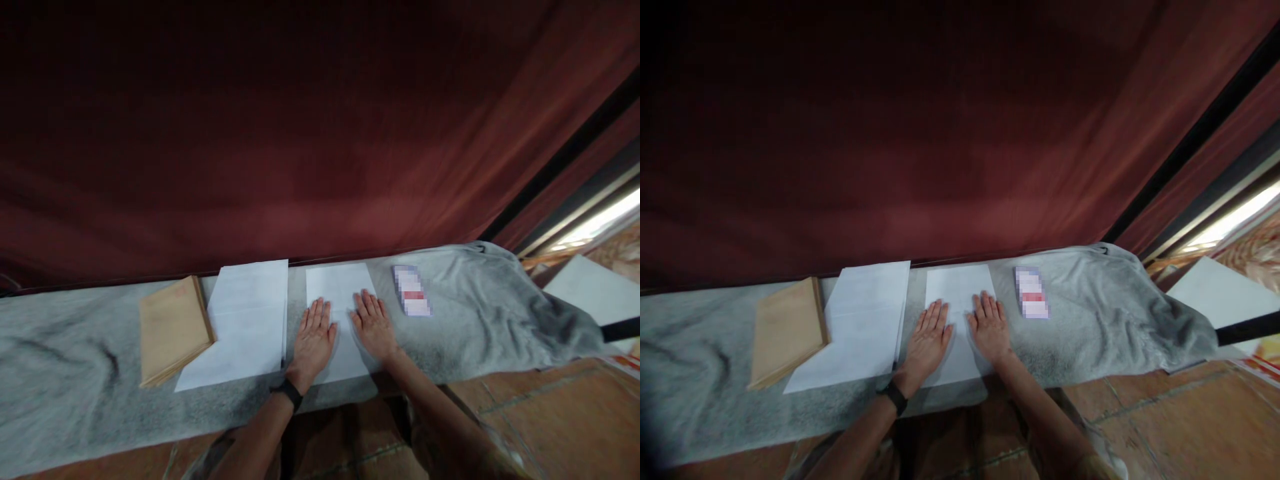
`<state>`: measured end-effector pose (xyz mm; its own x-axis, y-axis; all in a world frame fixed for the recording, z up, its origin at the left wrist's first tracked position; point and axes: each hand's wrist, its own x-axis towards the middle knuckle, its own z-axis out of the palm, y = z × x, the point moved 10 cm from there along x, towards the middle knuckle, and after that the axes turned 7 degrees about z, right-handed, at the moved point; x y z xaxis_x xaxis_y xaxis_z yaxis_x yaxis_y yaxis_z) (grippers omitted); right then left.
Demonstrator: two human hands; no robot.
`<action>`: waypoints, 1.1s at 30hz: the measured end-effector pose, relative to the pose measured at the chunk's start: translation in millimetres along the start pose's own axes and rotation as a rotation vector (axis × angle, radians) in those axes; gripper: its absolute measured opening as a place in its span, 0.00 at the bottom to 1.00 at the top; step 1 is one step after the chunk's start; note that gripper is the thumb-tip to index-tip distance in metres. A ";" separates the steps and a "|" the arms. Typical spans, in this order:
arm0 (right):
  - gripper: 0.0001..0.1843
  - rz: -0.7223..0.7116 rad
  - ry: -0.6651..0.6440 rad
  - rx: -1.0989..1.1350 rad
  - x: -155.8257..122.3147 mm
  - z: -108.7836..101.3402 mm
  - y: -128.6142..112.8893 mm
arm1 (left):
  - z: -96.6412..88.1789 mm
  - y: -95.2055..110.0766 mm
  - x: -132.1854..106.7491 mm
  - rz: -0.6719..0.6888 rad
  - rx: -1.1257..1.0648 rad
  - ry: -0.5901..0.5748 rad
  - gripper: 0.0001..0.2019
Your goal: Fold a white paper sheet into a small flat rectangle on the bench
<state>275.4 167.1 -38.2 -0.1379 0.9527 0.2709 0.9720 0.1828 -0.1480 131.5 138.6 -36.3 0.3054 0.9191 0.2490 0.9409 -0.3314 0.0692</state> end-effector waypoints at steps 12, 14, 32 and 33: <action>0.30 -0.121 0.027 0.073 -24.3 -11.2 -31.1 | -15.2 20.0 -18.8 0.124 -0.001 0.070 0.28; 0.29 -0.167 0.013 0.090 -28.2 -10.4 -39.8 | -12.3 33.9 -24.9 0.177 -0.012 0.055 0.28; 0.32 -0.022 0.099 0.039 -41.1 -21.8 9.9 | -17.7 -2.2 -43.4 0.016 0.011 0.105 0.31; 0.32 -0.018 0.095 0.040 -41.0 -22.1 8.7 | -19.9 -2.1 -41.8 0.009 0.010 0.120 0.31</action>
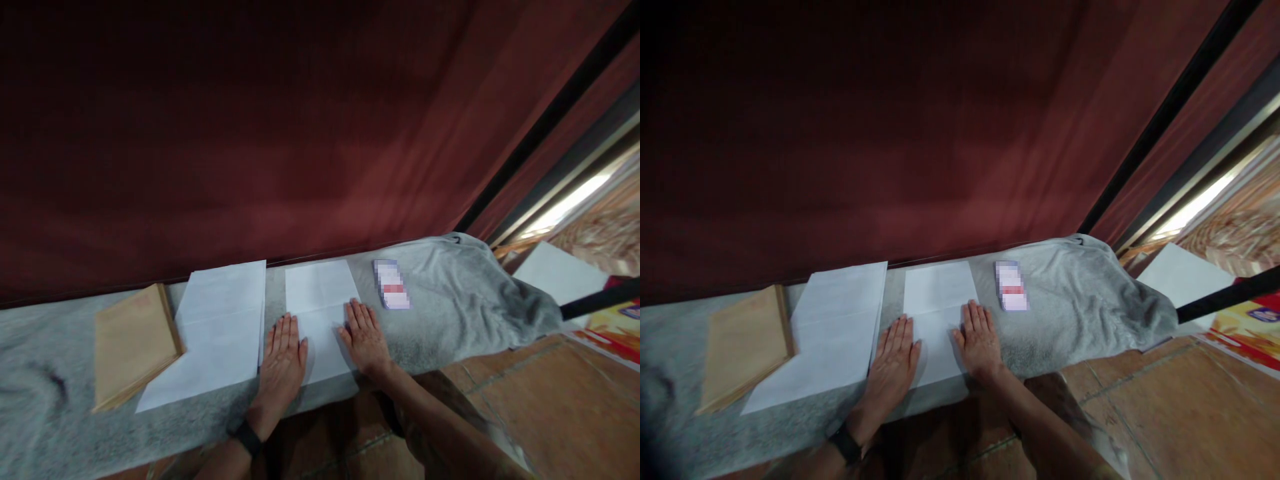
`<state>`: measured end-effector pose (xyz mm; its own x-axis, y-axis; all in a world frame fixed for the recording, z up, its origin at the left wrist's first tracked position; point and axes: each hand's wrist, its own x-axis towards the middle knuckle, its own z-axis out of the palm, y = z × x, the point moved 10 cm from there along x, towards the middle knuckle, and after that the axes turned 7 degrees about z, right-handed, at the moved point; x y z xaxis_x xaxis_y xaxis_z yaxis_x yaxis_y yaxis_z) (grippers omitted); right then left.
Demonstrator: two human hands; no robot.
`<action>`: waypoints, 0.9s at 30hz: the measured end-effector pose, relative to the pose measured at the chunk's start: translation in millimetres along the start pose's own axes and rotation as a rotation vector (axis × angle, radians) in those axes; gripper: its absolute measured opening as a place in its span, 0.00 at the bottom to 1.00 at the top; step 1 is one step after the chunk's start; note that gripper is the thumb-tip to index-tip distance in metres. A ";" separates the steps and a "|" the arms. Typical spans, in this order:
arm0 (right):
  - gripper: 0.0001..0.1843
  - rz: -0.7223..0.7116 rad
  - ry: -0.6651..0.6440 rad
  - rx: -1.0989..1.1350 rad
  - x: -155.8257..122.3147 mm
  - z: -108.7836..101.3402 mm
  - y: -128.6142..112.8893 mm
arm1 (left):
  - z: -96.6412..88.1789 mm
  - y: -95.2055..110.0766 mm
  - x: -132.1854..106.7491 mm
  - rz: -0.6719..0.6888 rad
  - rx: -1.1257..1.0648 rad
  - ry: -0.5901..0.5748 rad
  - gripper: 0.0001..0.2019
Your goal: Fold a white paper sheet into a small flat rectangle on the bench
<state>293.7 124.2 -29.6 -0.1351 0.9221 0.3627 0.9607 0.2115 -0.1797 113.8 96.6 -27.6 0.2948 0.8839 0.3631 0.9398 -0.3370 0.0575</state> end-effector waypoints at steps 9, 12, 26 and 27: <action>0.29 -0.109 -0.081 0.048 0.3 7.9 -31.2 | 7.8 49.0 15.8 0.143 -0.072 -0.047 0.30; 0.29 -0.082 -0.076 0.055 -1.2 10.0 -25.2 | 12.2 49.0 12.3 0.136 -0.052 -0.071 0.30; 0.32 0.009 -0.023 0.036 -3.1 8.7 -15.9 | 30.9 27.3 66.4 0.099 -0.095 -0.073 0.29; 0.32 0.009 -0.021 0.032 -3.1 8.8 -16.3 | 34.4 33.6 71.1 0.129 -0.100 -0.086 0.28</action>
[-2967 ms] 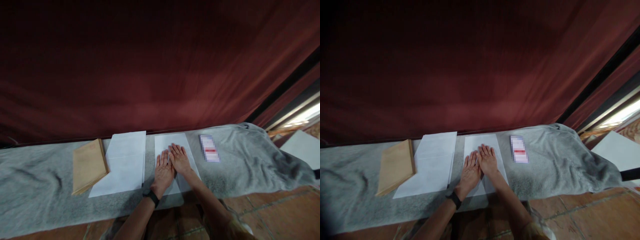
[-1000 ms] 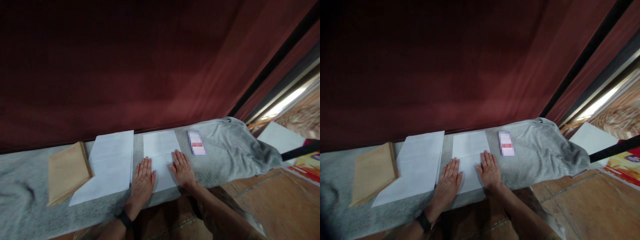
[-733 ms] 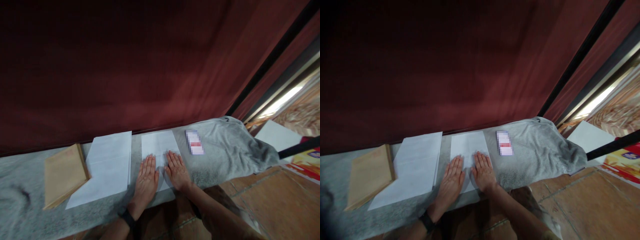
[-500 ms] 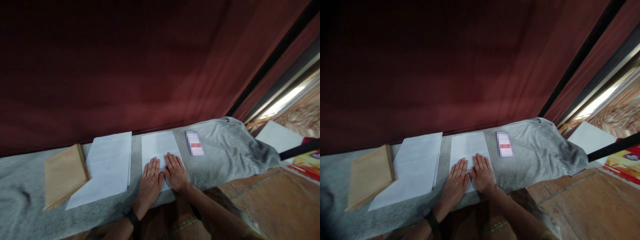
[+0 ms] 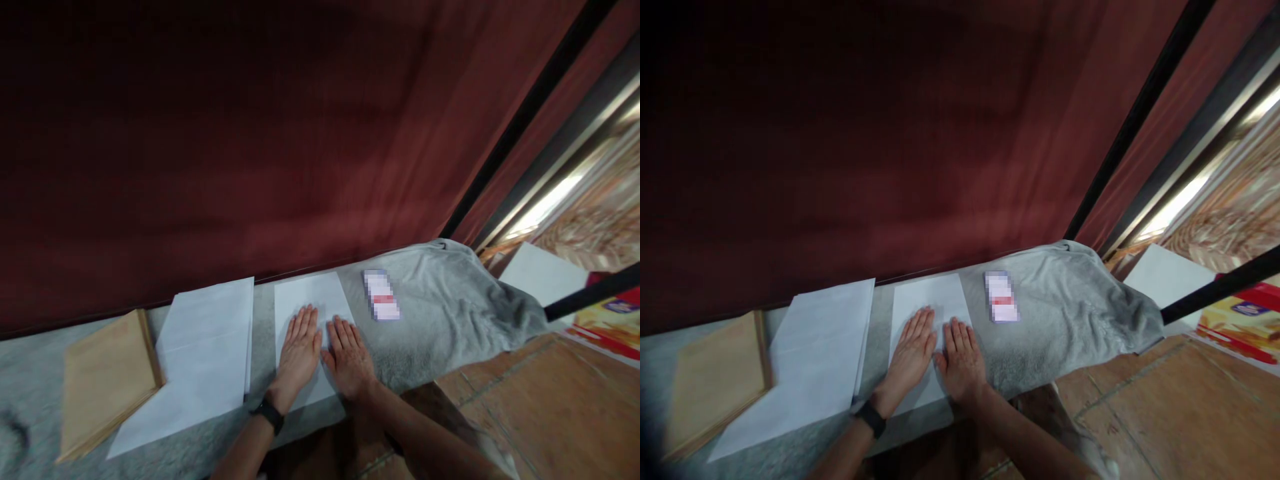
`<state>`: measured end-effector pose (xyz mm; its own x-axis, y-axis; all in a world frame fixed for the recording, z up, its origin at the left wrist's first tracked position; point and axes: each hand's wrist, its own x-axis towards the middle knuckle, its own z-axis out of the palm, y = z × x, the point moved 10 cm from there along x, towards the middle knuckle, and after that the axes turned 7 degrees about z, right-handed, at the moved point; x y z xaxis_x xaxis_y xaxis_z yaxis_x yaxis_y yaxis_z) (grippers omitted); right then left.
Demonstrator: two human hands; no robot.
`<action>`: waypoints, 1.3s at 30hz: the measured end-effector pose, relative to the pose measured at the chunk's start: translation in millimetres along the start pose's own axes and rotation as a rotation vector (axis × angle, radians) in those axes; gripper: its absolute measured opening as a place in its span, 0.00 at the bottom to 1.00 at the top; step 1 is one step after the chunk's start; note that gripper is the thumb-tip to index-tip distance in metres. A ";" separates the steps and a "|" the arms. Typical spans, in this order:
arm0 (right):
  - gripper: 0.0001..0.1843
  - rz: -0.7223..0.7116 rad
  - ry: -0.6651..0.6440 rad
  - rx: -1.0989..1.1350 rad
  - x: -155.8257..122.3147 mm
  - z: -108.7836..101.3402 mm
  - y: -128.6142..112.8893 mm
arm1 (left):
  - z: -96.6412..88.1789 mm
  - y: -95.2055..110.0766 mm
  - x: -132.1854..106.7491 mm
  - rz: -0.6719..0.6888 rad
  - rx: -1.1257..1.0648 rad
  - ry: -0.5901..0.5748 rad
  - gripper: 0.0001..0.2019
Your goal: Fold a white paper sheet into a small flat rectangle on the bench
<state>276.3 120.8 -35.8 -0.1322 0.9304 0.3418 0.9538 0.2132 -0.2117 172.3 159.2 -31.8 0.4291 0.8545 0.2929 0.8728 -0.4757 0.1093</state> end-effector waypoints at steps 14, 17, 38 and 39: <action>0.35 0.042 -0.008 0.045 1.3 -1.4 1.5 | 23.7 -36.9 65.7 -0.090 0.077 -0.057 0.28; 0.35 0.054 -0.024 0.059 2.1 -2.4 1.3 | 25.3 -51.3 82.4 -0.108 0.073 -0.044 0.28; 0.24 0.065 -0.073 0.135 19.7 -16.0 11.9 | -8.9 62.7 -70.1 0.217 0.057 -0.043 0.29; 0.24 0.057 -0.072 0.147 21.6 -19.8 12.0 | -12.2 68.0 -71.7 0.245 0.049 -0.054 0.29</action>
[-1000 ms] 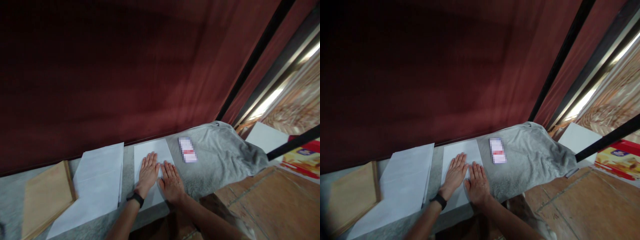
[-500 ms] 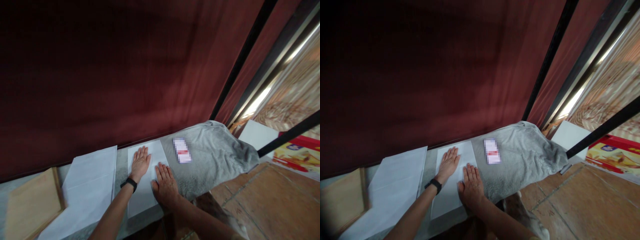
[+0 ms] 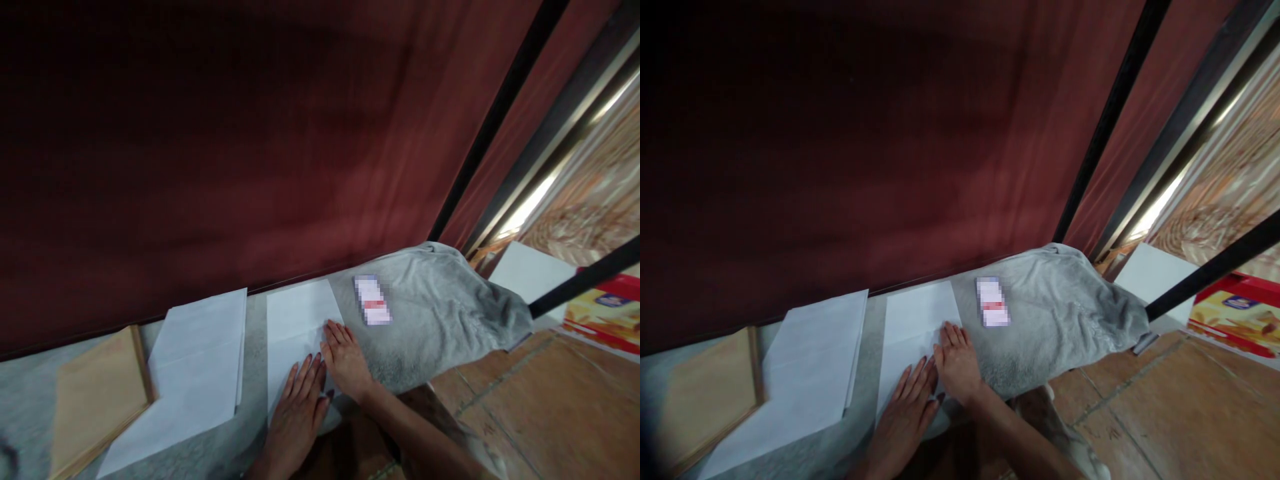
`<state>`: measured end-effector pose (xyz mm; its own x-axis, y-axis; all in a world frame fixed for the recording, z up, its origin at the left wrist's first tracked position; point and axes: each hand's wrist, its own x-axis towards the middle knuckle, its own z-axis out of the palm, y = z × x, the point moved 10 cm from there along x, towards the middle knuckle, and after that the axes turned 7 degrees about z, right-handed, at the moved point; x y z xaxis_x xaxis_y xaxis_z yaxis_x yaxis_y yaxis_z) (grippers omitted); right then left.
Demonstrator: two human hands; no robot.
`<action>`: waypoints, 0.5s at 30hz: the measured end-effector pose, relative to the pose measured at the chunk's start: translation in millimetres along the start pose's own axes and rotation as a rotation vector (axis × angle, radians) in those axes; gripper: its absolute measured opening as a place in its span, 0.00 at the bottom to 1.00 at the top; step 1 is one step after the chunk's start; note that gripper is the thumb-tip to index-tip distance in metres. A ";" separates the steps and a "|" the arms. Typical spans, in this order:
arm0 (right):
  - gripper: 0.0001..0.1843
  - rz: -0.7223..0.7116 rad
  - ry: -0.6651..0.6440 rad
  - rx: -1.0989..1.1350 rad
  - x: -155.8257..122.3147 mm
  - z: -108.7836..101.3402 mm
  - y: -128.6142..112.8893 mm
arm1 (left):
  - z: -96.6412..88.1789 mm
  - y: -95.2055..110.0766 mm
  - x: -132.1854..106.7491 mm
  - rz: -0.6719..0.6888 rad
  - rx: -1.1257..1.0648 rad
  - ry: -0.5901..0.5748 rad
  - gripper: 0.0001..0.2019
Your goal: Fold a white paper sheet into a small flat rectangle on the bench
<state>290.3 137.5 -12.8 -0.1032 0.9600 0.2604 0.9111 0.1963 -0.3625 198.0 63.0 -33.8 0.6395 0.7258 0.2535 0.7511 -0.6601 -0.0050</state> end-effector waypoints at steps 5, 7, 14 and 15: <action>0.24 -0.176 -0.065 0.053 -1.2 -5.5 -20.2 | -8.5 7.2 4.3 0.079 -0.056 -0.058 0.27; 0.24 -0.282 -0.139 0.083 -5.7 2.1 -31.9 | -9.3 8.1 4.8 0.091 -0.077 -0.071 0.26; 0.23 -0.442 -0.223 0.062 -5.3 26.8 -40.9 | -7.0 9.7 1.3 0.052 -0.129 -0.101 0.33; 0.23 -0.452 -0.220 0.049 -1.6 29.1 -40.9 | -6.9 9.6 1.0 0.048 -0.145 -0.102 0.34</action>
<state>241.6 133.8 -24.5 -0.5694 0.7952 0.2083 0.7367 0.6060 -0.3000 204.7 56.1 -26.9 0.6927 0.7040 0.1568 0.6928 -0.7099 0.1268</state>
